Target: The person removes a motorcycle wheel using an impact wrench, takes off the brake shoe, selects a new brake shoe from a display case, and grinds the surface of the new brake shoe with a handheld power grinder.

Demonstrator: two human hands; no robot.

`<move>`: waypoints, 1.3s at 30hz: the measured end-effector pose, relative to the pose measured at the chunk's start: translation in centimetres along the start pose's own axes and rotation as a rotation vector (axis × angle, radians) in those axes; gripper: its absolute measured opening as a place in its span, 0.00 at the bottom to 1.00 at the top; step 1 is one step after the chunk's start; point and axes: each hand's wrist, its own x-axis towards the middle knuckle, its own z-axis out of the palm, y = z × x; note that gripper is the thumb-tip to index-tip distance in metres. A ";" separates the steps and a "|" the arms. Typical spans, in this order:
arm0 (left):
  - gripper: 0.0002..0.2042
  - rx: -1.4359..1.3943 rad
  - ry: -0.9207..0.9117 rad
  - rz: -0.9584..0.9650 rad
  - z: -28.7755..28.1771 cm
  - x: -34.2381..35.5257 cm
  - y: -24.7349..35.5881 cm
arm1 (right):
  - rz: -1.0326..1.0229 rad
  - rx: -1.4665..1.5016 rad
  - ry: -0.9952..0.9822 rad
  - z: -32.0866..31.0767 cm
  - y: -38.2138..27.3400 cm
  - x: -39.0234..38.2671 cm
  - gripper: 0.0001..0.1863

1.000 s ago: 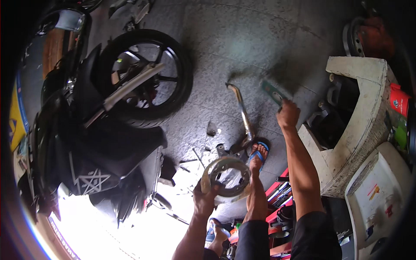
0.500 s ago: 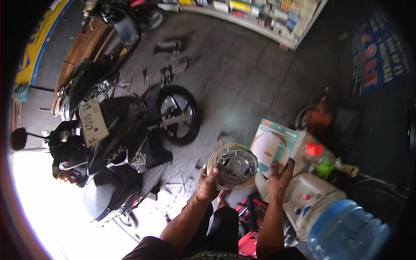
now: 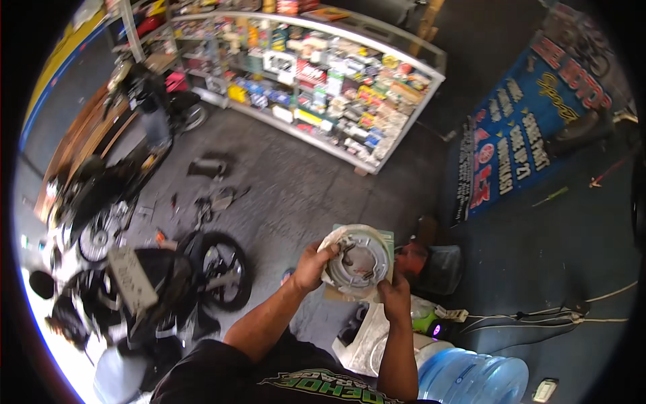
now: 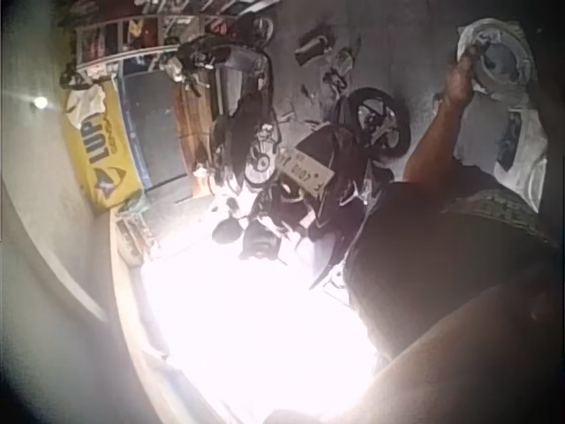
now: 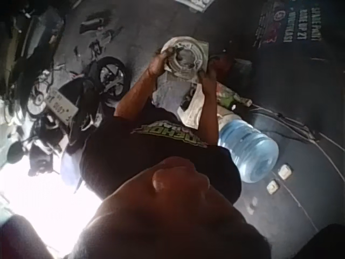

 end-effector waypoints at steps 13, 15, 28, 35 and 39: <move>0.25 0.242 -0.150 -0.083 14.4 25.3 -1.1 | -0.426 -0.726 0.720 -9.6 -9.6 20.4 0.15; 0.25 0.341 -0.132 -0.087 16.8 29.3 -1.8 | -0.413 -0.713 0.762 -12.5 -9.7 24.0 0.10; 0.31 0.242 -0.361 -0.057 32.2 46.8 -3.1 | -0.350 -0.652 0.792 -28.0 -14.5 42.0 0.10; 0.29 -0.009 -0.570 -0.279 34.0 57.4 -4.0 | -0.404 -0.167 0.479 -36.2 -14.4 49.6 0.15; 0.29 -0.078 -0.628 -0.316 35.6 64.1 -3.4 | -0.218 0.251 0.209 -37.4 -18.1 53.1 0.32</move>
